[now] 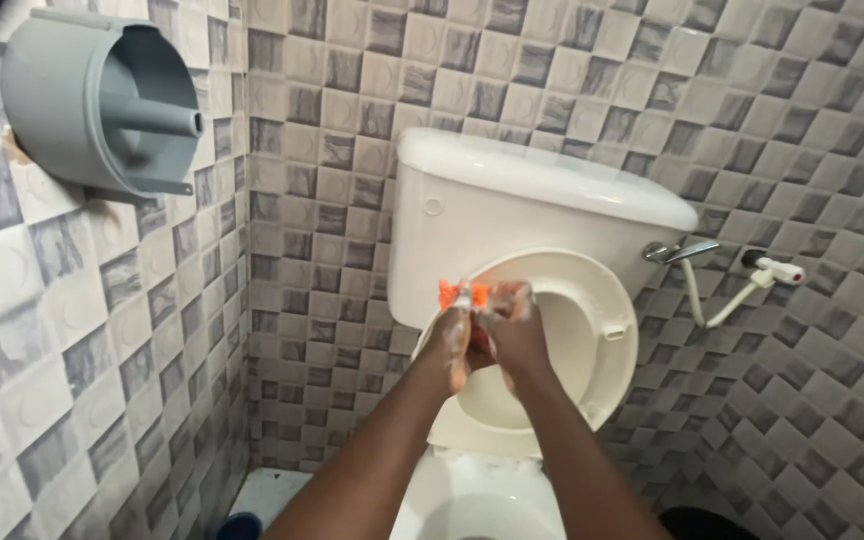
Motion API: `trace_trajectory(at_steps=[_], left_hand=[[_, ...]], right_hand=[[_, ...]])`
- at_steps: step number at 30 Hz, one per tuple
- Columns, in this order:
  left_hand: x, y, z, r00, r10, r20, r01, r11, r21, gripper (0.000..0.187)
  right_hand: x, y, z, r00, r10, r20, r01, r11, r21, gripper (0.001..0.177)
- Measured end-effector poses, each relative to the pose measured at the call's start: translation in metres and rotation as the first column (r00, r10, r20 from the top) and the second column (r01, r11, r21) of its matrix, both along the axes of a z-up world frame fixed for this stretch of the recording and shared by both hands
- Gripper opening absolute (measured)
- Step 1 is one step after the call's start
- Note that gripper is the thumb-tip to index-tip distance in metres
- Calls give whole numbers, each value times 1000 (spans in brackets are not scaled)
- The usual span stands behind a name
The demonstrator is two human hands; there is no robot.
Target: The person is cleaning the toilet bowl and lid using soapy water and a cloth.
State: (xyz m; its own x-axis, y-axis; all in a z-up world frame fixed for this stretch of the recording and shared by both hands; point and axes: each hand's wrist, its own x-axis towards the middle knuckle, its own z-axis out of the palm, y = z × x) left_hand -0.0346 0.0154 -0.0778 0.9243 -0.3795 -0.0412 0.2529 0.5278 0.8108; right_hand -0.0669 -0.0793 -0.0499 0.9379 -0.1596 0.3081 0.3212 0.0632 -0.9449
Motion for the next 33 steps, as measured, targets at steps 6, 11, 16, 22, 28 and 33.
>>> trace_trajectory(at_steps=[6,11,16,22,28,33], left_hand=[[28,1,-38,969,224,103,-216,973,-85,20],[-5,-9,-27,970,200,138,-207,978,38,39],[-18,1,-39,619,-12,785,-745,308,592,82],[-42,29,-14,719,4,695,-517,671,532,98],[-43,31,-2,897,-59,438,-233,778,584,47],[-37,45,-4,957,-67,282,-84,868,490,53]], right_hand=[[7,-43,-53,996,-75,42,82,975,-207,27],[-6,-39,-57,942,277,-190,-192,908,373,45],[10,-42,-84,940,327,-98,-270,888,372,41],[-26,-24,-32,940,160,-301,-146,987,69,35],[12,-49,-99,984,175,19,-176,966,189,46],[-69,-9,-40,790,610,-65,-532,733,425,60]])
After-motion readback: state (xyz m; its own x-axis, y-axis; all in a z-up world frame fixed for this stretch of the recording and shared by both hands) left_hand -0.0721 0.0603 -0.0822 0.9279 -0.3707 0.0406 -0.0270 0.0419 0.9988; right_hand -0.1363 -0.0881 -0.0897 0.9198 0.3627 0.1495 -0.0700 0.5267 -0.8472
